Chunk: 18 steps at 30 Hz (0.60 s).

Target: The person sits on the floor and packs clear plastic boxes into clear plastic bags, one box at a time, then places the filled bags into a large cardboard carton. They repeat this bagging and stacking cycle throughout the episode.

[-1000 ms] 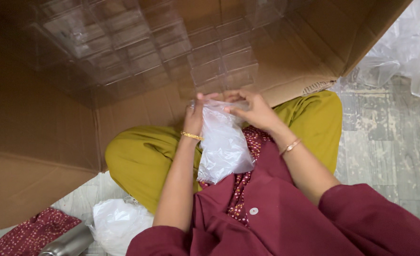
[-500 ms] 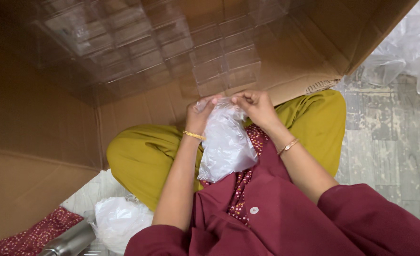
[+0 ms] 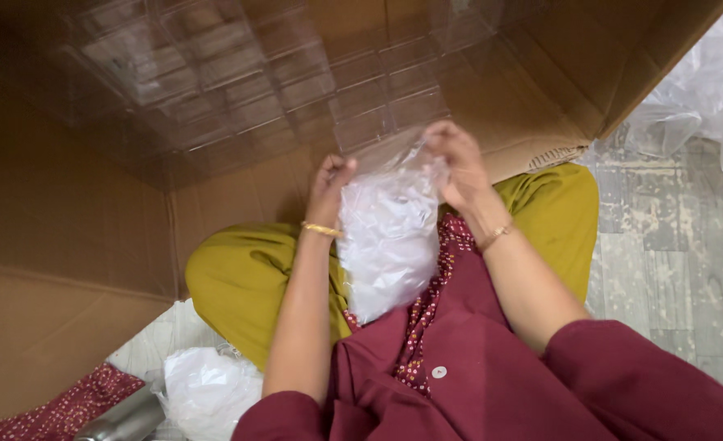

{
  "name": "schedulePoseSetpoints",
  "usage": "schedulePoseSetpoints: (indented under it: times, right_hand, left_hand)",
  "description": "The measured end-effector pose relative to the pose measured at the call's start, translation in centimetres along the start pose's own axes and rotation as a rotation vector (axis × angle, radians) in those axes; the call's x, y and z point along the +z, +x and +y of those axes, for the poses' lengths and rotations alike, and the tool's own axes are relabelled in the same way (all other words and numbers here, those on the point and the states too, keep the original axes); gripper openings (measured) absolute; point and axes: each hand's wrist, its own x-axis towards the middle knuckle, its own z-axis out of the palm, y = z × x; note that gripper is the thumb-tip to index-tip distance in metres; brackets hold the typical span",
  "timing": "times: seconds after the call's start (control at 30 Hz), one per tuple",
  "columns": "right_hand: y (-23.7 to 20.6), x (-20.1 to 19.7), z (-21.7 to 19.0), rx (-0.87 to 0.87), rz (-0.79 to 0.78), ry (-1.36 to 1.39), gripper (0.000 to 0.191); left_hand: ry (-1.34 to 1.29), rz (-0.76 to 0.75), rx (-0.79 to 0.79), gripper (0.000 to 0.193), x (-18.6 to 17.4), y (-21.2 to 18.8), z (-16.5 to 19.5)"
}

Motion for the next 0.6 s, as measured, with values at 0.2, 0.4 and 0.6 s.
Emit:
schedulePoseSetpoints:
  times: [0.2,0.4,0.6]
  right_hand:
    - [3.0,3.1,4.6,-0.514,0.079,-1.665,0.052]
    - [0.4,2.7,6.5,-0.579,0.136,-1.576,0.056]
    - [-3.6,-0.9,2.7,-0.294,0.397,-1.203,0.024]
  left_hand:
    - [0.846,0.398,0.087,0.025,-0.9,3.5,-2.7]
    - [0.693,0.289,0.306,0.033,-0.9,3.9,-2.9]
    - [0.383,-0.098,-0.118,0.023,1.3,-0.8,-2.9]
